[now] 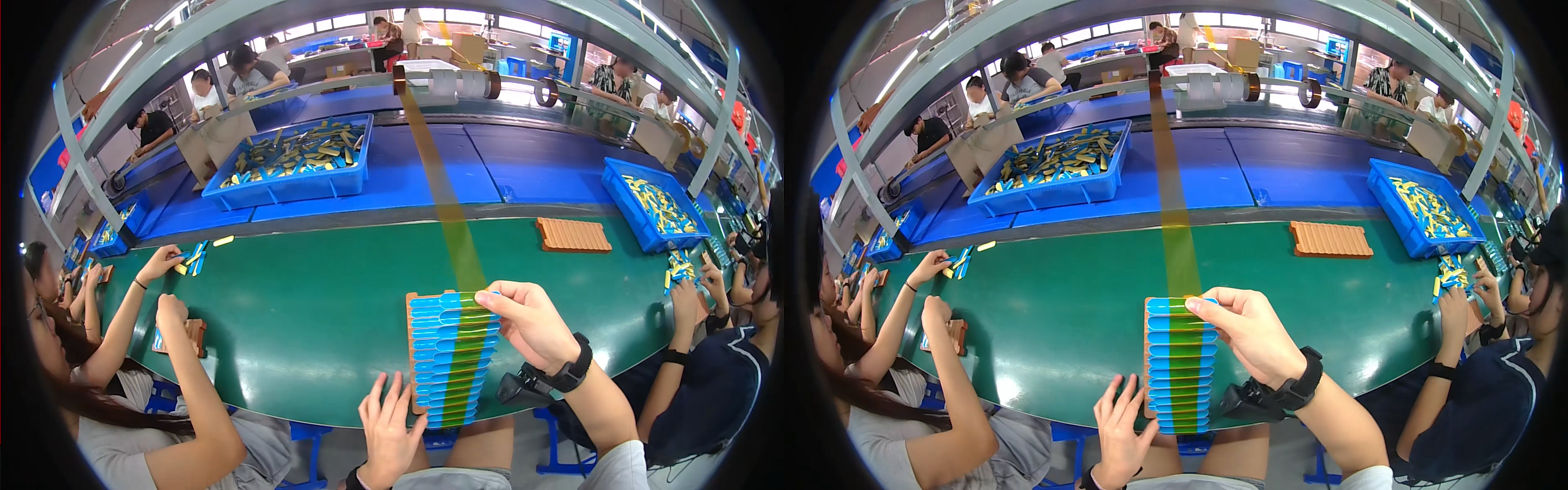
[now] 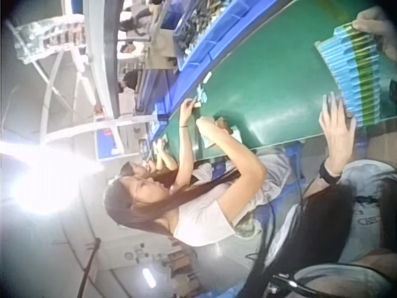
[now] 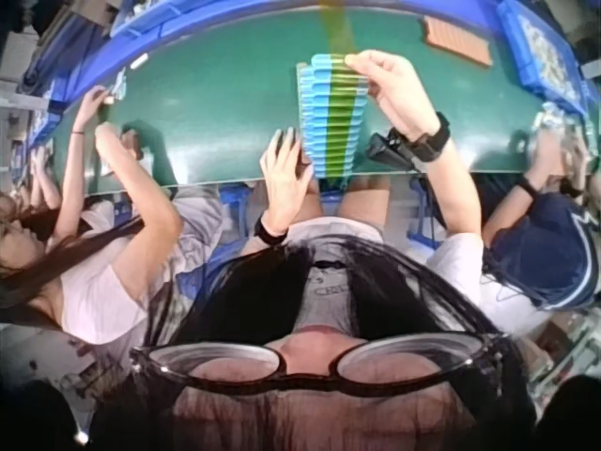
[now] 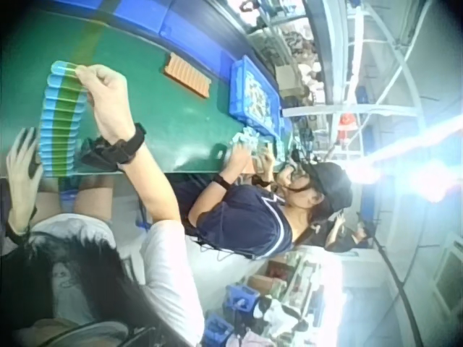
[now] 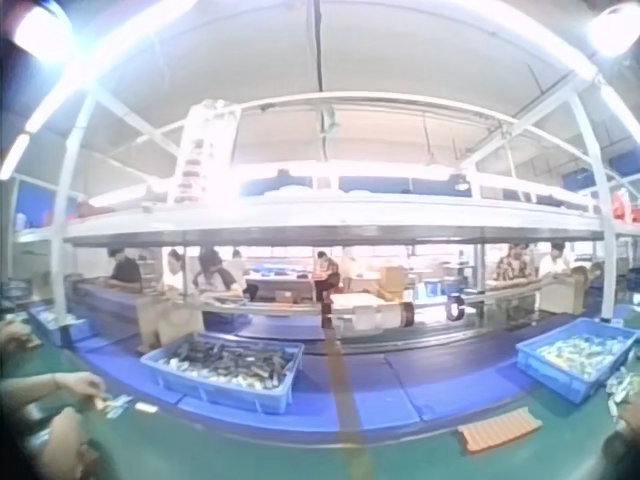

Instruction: The person is assembling small colorful plastic components on a production line.

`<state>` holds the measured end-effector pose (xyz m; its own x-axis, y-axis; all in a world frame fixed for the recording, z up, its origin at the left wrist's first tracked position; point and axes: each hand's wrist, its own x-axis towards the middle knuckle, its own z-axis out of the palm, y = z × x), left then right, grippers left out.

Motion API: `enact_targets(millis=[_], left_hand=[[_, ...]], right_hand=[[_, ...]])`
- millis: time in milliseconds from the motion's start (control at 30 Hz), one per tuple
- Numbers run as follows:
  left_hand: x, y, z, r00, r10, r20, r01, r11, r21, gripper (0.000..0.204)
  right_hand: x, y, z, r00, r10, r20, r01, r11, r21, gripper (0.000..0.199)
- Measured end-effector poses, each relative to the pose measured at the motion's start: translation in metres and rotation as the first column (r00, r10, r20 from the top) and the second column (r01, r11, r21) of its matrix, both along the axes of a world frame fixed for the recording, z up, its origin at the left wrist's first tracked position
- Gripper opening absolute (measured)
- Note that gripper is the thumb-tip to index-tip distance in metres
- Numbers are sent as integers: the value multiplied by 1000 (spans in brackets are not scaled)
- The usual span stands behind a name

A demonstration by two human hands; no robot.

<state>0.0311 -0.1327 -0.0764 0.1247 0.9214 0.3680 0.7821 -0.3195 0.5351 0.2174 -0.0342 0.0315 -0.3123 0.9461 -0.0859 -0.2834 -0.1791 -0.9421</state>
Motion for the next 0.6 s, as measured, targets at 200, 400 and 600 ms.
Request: enact_targets(millis=[200,400,600], left_hand=[[3,4,4,1000,-9,29,10,999,-43,58],[10,6,0,997,-55,-56,56,998,3,56],[15,-10,0,995,-70,-77,67,997,-39,58]], right_hand=[[-6,-61,-23,953,-74,295,63,997,44,15],[2,-143,-100,919,-34,393,151,951,-269,11],[-9,-145,-105,909,-166,383,233,963,-135,13]])
